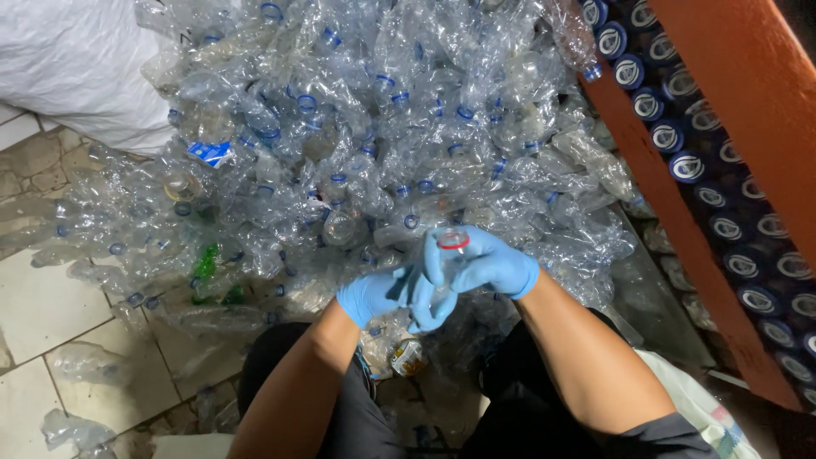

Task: Sorting plastic bottles from a pile on the floor into a collection bag

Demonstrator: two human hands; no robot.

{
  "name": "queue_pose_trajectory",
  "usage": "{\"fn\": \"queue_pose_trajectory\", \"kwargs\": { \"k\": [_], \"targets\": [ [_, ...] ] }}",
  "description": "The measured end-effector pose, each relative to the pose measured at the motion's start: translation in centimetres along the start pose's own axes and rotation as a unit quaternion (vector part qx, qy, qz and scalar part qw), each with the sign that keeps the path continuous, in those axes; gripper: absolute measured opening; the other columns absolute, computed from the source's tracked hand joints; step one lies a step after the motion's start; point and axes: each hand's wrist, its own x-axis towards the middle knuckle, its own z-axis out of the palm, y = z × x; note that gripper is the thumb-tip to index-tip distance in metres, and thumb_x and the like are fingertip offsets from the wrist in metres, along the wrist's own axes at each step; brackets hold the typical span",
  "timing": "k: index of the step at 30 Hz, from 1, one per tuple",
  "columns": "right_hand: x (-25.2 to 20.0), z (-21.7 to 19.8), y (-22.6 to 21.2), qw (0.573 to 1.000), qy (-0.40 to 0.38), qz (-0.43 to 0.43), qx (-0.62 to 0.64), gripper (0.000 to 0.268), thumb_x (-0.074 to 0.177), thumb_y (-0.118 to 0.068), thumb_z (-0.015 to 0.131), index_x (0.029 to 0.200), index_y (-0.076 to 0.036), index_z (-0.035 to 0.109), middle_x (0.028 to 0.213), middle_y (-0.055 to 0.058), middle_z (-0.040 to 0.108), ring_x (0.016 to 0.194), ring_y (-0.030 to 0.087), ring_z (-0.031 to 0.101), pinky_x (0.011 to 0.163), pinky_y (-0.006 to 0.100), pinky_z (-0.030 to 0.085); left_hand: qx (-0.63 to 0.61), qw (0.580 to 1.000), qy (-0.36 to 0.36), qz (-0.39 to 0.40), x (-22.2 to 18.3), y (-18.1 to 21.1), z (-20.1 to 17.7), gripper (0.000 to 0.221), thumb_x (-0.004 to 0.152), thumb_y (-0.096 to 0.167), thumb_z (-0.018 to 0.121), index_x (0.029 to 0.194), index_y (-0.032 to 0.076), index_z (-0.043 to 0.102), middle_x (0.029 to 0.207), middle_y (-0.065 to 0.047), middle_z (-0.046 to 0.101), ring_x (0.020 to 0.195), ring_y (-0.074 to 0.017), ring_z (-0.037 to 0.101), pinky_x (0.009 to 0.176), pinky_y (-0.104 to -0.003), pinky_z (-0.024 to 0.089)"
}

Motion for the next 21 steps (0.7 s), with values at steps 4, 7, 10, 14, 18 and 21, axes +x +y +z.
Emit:
{"fn": "queue_pose_trajectory", "kwargs": {
  "k": [4, 7, 10, 14, 18, 21],
  "targets": [
    [0.6, 3.4, -0.3, 0.996, 0.042, -0.04, 0.065, 0.028, 0.064, 0.01, 0.071, 0.086, 0.02, 0.057, 0.07, 0.031, 0.065, 0.058, 0.034, 0.07, 0.054, 0.045, 0.06, -0.48, 0.862, -0.102, 0.127, 1.0, -6.5, 0.0, 0.04, 0.067, -0.024, 0.072, 0.102, -0.007, 0.063, 0.067, -0.025, 0.055, 0.047, -0.0318, 0.053, 0.033, -0.033, 0.048],
    [1.0, 2.1, 1.6, 0.987, 0.07, -0.082, 0.118, 0.032, 0.067, 0.009, 0.064, 0.097, 0.019, 0.059, 0.07, 0.022, 0.063, 0.054, 0.03, 0.067, 0.056, 0.044, 0.06, -0.505, 0.857, -0.071, 0.083, 0.5, -6.1, -0.8, 0.029, 0.06, -0.019, 0.067, 0.087, -0.012, 0.061, 0.06, -0.026, 0.047, 0.039, -0.0326, 0.044, 0.023, -0.033, 0.039],
    [1.9, 1.1, 2.3, 0.986, 0.075, -0.085, 0.125, 0.028, 0.073, 0.002, 0.06, 0.096, 0.018, 0.055, 0.054, 0.021, 0.055, 0.045, 0.03, 0.06, 0.047, 0.04, 0.054, -0.43, 0.902, 0.012, 0.037, 0.4, -1.1, -1.5, 0.017, 0.064, -0.014, 0.071, 0.079, -0.015, 0.064, 0.066, -0.032, 0.059, 0.044, -0.0383, 0.053, 0.027, -0.04, 0.046],
    [2.4, -1.9, 4.0, 0.939, 0.336, -0.077, 0.002, 0.015, 0.077, 0.001, 0.063, 0.089, 0.011, 0.061, 0.049, 0.01, 0.046, 0.04, 0.023, 0.054, 0.044, 0.033, 0.049, 0.015, 0.97, 0.221, -0.103, 0.4, 1.1, -2.8, 0.025, 0.064, 0.017, 0.083, 0.084, 0.005, 0.076, 0.085, -0.012, 0.076, 0.071, -0.0257, 0.07, 0.065, -0.037, 0.052],
    [4.1, -2.9, 1.6, 0.821, 0.561, -0.106, -0.002, 0.009, 0.086, -0.009, 0.066, 0.089, -0.004, 0.06, 0.051, 0.005, 0.05, 0.048, 0.021, 0.061, 0.05, 0.032, 0.052, 0.395, 0.81, 0.424, -0.089, 2.1, -3.0, -4.0, 0.083, 0.079, 0.048, 0.082, 0.149, 0.021, 0.048, 0.147, -0.008, 0.054, 0.134, -0.0343, 0.051, 0.112, -0.06, 0.029],
    [4.5, -4.2, 1.5, 0.767, 0.626, -0.119, 0.075, 0.01, 0.088, -0.014, 0.065, 0.089, -0.011, 0.056, 0.056, 0.003, 0.052, 0.054, 0.022, 0.064, 0.053, 0.032, 0.056, 0.611, 0.7, 0.362, -0.077, 2.8, 1.9, -0.2, 0.082, 0.085, 0.032, 0.078, 0.156, 0.015, 0.039, 0.155, -0.012, 0.045, 0.145, -0.033, 0.038, 0.117, -0.058, 0.022]
  ]
}}
